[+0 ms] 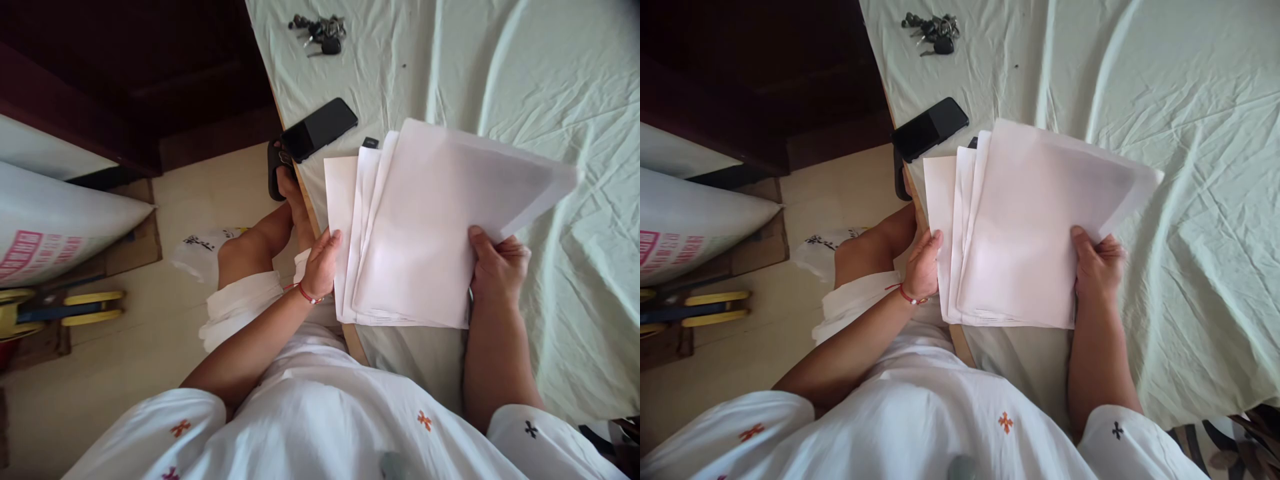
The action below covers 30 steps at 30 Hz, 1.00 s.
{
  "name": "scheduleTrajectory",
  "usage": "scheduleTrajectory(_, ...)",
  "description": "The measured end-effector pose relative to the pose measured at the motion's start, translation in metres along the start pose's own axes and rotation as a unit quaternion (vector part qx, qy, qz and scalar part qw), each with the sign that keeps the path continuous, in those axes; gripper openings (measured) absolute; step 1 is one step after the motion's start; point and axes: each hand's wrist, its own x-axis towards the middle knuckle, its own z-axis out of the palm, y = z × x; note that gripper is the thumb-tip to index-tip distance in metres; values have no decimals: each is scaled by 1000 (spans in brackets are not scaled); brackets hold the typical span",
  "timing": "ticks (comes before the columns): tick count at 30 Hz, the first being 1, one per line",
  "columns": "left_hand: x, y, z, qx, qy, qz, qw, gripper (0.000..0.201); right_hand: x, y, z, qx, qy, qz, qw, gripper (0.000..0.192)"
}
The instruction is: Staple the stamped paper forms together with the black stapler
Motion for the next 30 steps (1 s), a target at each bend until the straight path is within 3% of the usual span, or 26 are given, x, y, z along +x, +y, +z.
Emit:
scheduleTrajectory(5, -2, 4, 1, -23, 19, -47, 998, 49, 7, -6, -1, 126, 50, 35, 990, 29)
scheduleTrajectory(11, -3, 10, -1, -25, 13, -78, 997, 54, 7, -17, -1, 178, 40, 85, 979, 15)
scheduleTrajectory(14, -2, 8, -3, -11, 6, -73, 997, 49, 5, -21, 1, 183, 51, 103, 976, 12)
scheduleTrajectory(21, 1, -1, -9, 32, -30, -43, 998, 47, 5, -9, 1, 126, 46, 57, 989, 29)
scheduleTrajectory(26, 2, -10, -14, 74, 14, 13, 997, 38, 2, -3, 2, 52, -11, 63, 997, 31)
scheduleTrajectory(30, 2, -16, -15, 65, 28, 20, 997, 39, -1, -2, 4, 47, -18, 47, 998, 31)
